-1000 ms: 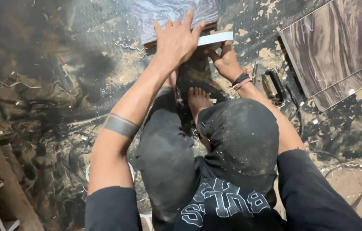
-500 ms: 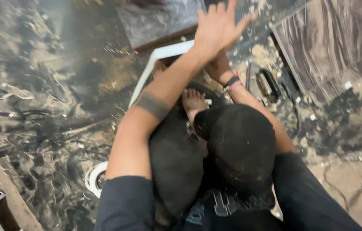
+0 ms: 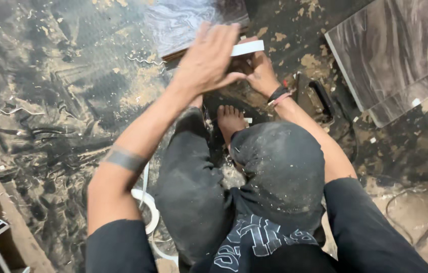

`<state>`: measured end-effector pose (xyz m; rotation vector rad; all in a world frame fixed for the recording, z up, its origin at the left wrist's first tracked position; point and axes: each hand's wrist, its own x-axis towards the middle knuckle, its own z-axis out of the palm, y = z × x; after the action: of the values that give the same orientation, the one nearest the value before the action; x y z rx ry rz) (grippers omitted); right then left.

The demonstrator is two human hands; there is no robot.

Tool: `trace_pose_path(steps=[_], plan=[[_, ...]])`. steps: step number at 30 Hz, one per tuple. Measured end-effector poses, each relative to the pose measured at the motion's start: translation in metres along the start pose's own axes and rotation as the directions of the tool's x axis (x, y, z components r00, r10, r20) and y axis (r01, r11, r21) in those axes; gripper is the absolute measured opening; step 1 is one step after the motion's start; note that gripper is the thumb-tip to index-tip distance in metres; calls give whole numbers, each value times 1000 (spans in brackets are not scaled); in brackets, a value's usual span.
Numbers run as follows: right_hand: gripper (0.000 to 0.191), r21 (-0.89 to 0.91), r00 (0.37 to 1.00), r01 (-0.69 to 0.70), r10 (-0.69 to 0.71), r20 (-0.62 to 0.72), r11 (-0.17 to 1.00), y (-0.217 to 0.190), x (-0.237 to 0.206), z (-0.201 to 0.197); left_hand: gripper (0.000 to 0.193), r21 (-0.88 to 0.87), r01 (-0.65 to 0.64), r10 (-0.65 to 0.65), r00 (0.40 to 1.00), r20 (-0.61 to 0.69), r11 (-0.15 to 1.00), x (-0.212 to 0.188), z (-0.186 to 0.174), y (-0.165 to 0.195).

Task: The person sits on the workshop floor and applies white edge banding tape to the edges of wood panels. They align the tape along a panel edge, press it with their hands, and run a heated iron along the tape to bond it, working on multiple panels one at a time and trimming excess tape by hand.

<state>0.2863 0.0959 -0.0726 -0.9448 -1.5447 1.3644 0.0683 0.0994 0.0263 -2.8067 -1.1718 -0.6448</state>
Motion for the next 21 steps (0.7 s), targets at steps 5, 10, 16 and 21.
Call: trace_pose_path(steps=[5, 10, 16, 21], plan=[[55, -603, 991, 115, -48, 127, 789, 35, 0, -7, 117, -51, -3, 13, 981, 194, 999, 60, 35, 26], [55, -709, 988, 122, -15, 156, 695, 41, 7, -7, 110, -194, -8, 82, 921, 380, 981, 91, 53, 39], [56, -662, 1000, 12, 10, 29, 749, 16, 5, -4, 103, -73, 0, 1, 1000, 15, 997, 29, 17, 7], [37, -539, 999, 44, -53, -1, 841, -5, 4, -3, 89, 47, 68, -69, 997, 42, 997, -16, -19, -9]])
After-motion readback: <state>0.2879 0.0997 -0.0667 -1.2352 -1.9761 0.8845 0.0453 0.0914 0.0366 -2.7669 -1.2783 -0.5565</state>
